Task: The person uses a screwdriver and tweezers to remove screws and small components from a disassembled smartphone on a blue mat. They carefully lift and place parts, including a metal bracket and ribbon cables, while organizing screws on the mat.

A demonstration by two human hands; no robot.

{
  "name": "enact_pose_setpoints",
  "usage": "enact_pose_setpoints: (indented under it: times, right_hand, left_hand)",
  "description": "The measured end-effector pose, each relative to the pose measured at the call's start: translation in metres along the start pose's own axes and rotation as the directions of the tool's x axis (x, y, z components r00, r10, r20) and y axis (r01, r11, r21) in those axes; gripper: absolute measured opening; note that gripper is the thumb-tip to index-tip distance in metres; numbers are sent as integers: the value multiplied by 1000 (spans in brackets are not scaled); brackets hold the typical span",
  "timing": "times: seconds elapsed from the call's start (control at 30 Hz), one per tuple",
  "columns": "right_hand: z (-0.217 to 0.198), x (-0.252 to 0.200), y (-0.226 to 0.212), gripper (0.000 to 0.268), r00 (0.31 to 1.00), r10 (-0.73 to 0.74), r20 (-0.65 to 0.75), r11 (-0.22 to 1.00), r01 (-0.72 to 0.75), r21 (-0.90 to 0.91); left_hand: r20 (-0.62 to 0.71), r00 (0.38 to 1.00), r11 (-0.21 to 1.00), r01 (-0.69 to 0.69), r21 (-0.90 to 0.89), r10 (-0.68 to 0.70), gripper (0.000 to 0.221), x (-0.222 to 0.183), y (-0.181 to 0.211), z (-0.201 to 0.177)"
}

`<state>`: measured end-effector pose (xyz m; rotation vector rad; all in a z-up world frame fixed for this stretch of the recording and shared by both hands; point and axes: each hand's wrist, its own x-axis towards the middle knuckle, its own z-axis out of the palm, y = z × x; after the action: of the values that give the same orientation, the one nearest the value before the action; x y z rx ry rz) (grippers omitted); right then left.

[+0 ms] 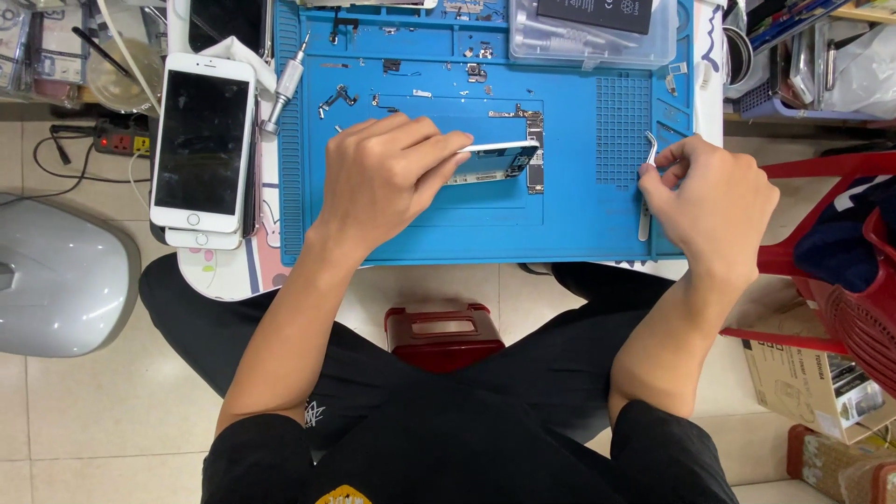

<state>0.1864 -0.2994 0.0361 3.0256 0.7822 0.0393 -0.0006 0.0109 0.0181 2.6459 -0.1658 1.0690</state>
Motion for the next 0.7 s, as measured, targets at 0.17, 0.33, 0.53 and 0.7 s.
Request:
enact_pose_setpoints:
  times: [0.17, 0.33, 0.53, 0.7]
  right_hand:
    - [4, -3, -3, 7, 995, -6, -97, 996, -3, -94]
    - [-20, -11, -8, 13, 983, -123, -139, 990, 132, 54]
    - [-46, -8, -50, 25, 903, -367, -222, 648, 419, 635]
    - [-21, 12, -64, 13, 809, -360, -465, 347, 579, 738]
  left_hand:
    - [-35, 999, 999, 14, -33, -15, 3, 0, 3, 2]
    - [-73, 997, 999, -34, -21, 33, 10, 2, 1, 2]
    - [-143, 988, 997, -62, -38, 56, 19, 2, 4, 4]
    - [-159, 986, 997, -50, -59, 40, 14, -2, 5, 7]
